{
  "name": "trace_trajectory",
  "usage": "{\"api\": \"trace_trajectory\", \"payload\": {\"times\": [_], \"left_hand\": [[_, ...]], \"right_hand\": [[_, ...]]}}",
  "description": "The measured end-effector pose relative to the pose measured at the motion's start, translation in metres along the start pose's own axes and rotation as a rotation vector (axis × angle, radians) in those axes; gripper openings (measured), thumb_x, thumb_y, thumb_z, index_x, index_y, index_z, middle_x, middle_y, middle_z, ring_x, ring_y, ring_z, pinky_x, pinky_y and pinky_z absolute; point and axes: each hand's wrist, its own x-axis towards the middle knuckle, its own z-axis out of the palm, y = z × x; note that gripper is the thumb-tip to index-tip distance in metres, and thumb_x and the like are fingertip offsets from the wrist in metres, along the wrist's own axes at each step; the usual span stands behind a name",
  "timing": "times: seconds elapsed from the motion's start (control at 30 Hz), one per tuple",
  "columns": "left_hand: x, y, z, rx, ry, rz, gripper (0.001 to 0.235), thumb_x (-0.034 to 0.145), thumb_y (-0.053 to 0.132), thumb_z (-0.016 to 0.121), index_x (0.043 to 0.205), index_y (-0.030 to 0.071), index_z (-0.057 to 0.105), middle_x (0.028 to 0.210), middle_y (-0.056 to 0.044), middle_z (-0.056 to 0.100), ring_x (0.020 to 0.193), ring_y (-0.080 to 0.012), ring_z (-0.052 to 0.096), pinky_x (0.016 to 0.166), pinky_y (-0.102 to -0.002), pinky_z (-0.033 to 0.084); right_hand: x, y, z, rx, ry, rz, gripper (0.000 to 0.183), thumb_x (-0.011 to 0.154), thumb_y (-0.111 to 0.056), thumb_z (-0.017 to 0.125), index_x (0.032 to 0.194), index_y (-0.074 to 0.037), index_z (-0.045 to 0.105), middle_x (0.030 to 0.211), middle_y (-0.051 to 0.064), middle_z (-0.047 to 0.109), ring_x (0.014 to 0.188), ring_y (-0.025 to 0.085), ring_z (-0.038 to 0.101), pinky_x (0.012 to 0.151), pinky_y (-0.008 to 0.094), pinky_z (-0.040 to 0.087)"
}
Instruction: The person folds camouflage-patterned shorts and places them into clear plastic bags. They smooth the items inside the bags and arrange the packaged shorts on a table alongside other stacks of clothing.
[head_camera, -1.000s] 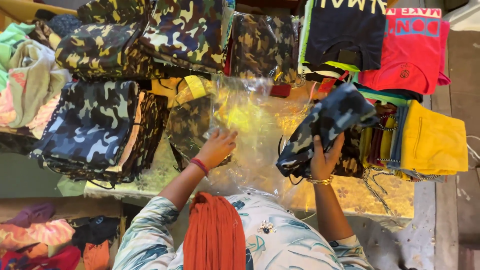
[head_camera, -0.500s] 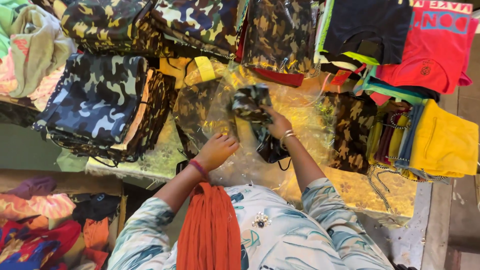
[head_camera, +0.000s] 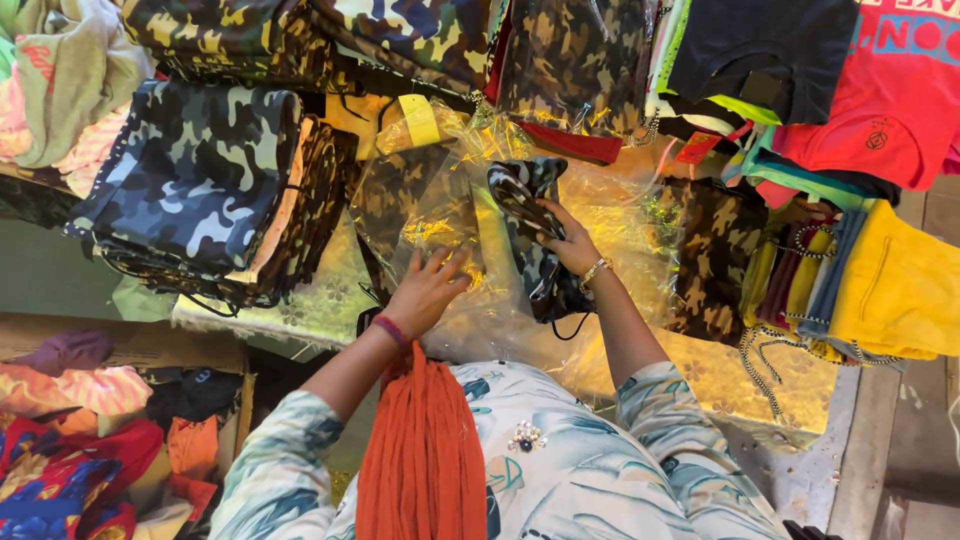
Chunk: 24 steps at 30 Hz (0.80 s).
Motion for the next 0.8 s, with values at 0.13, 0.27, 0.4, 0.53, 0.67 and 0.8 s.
{"api": "trace_trajectory", "payload": {"times": [0.13, 0.27, 0.4, 0.53, 0.67, 0.8], "left_hand": [[0.010, -0.007, 0.013, -0.239, -0.282, -0.038, 0.078, 0.069, 0.040, 0.075, 0.140, 0.017, 0.052, 0.149, -0.013, 0.040, 0.138, -0.0375, 0.039, 0.107, -0.065, 0.035], [0.007, -0.011, 0.046, -0.209, -0.105, 0.077, 0.064, 0.070, 0.043, 0.072, 0.129, 0.020, 0.065, 0.145, -0.009, 0.053, 0.130, -0.0335, 0.051, 0.102, -0.061, 0.042], [0.016, -0.013, 0.014, -0.522, -0.108, -0.161, 0.012, 0.100, 0.023, 0.062, 0.104, 0.014, 0.069, 0.104, -0.008, 0.073, 0.103, -0.0286, 0.070, 0.087, -0.043, 0.056], [0.021, -0.009, 0.001, -0.773, 0.331, -0.266, 0.014, 0.100, 0.021, 0.061, 0.106, 0.009, 0.067, 0.099, -0.014, 0.073, 0.088, -0.0366, 0.071, 0.073, -0.044, 0.056], [0.023, -0.005, -0.001, -0.806, 0.235, -0.381, 0.031, 0.089, 0.032, 0.073, 0.110, 0.010, 0.067, 0.092, -0.014, 0.073, 0.083, -0.0360, 0.071, 0.070, -0.046, 0.055], [0.016, -0.007, 0.035, -0.740, -0.026, -0.146, 0.021, 0.089, 0.030, 0.078, 0.098, 0.014, 0.068, 0.094, -0.010, 0.074, 0.084, -0.0326, 0.072, 0.074, -0.043, 0.056]], "right_hand": [[-0.015, -0.024, -0.009, 0.012, 0.039, -0.054, 0.068, 0.087, -0.004, 0.074, 0.150, -0.012, 0.049, 0.149, 0.009, 0.057, 0.136, 0.021, 0.052, 0.113, 0.032, 0.040], [-0.037, -0.035, -0.021, 0.191, 0.157, -0.091, 0.070, 0.092, -0.002, 0.072, 0.156, -0.006, 0.041, 0.151, 0.009, 0.053, 0.138, 0.019, 0.050, 0.116, 0.032, 0.037], [-0.054, -0.037, -0.033, 0.333, 0.287, -0.094, 0.071, 0.093, 0.001, 0.069, 0.157, -0.005, 0.039, 0.147, 0.005, 0.057, 0.134, 0.016, 0.055, 0.114, 0.030, 0.041], [-0.067, -0.037, -0.035, 0.414, 0.372, -0.080, 0.072, 0.093, 0.000, 0.070, 0.157, -0.006, 0.039, 0.145, 0.003, 0.057, 0.129, 0.014, 0.057, 0.109, 0.029, 0.044], [-0.075, -0.054, -0.035, 0.439, 0.413, -0.047, 0.071, 0.095, -0.001, 0.070, 0.159, -0.006, 0.039, 0.143, 0.003, 0.059, 0.127, 0.013, 0.058, 0.107, 0.027, 0.045], [-0.085, -0.065, -0.035, 0.450, 0.442, -0.021, 0.073, 0.094, -0.001, 0.070, 0.159, -0.007, 0.037, 0.142, 0.002, 0.059, 0.126, 0.013, 0.058, 0.106, 0.027, 0.045]]}}
